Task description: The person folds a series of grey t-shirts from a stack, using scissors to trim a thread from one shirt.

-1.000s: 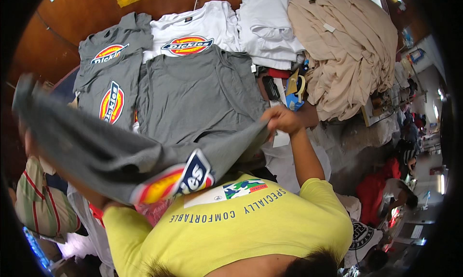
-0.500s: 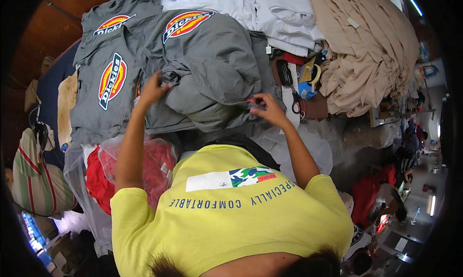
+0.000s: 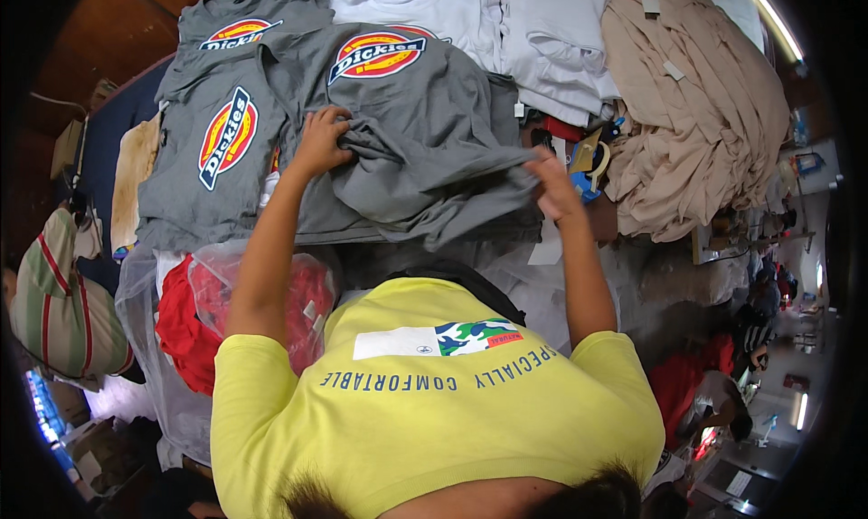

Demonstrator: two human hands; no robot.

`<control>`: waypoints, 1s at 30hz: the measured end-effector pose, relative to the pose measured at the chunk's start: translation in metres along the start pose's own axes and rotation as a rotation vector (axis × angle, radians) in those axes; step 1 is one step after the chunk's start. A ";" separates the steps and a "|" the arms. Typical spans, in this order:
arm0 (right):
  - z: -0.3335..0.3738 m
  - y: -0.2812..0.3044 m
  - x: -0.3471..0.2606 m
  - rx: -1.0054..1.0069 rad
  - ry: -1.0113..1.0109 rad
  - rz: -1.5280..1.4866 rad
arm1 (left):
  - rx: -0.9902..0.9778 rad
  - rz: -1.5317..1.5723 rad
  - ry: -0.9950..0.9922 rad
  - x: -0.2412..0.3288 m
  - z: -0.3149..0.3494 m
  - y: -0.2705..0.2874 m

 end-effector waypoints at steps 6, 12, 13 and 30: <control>0.007 0.062 -0.132 0.200 0.146 -0.279 | -0.036 1.203 0.275 0.008 0.013 0.095; 0.065 -0.061 -0.228 -0.418 0.533 0.088 | 0.242 0.530 0.168 -0.022 0.016 0.246; 0.065 -0.073 -0.237 -0.332 0.575 0.460 | 0.291 0.739 0.136 -0.012 0.030 0.273; 0.149 -0.125 -0.391 0.421 1.367 1.275 | 0.751 0.106 0.132 -0.039 0.118 0.449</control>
Point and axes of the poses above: each hand's wrist, its own z-axis away from the middle knuckle, its own y-axis out of the back of the hand, x = y × z, the point moved 6 cm from there along -z, towards the middle knuckle, and after that the axes turned 9 degrees about -z, right-handed, at the moved point
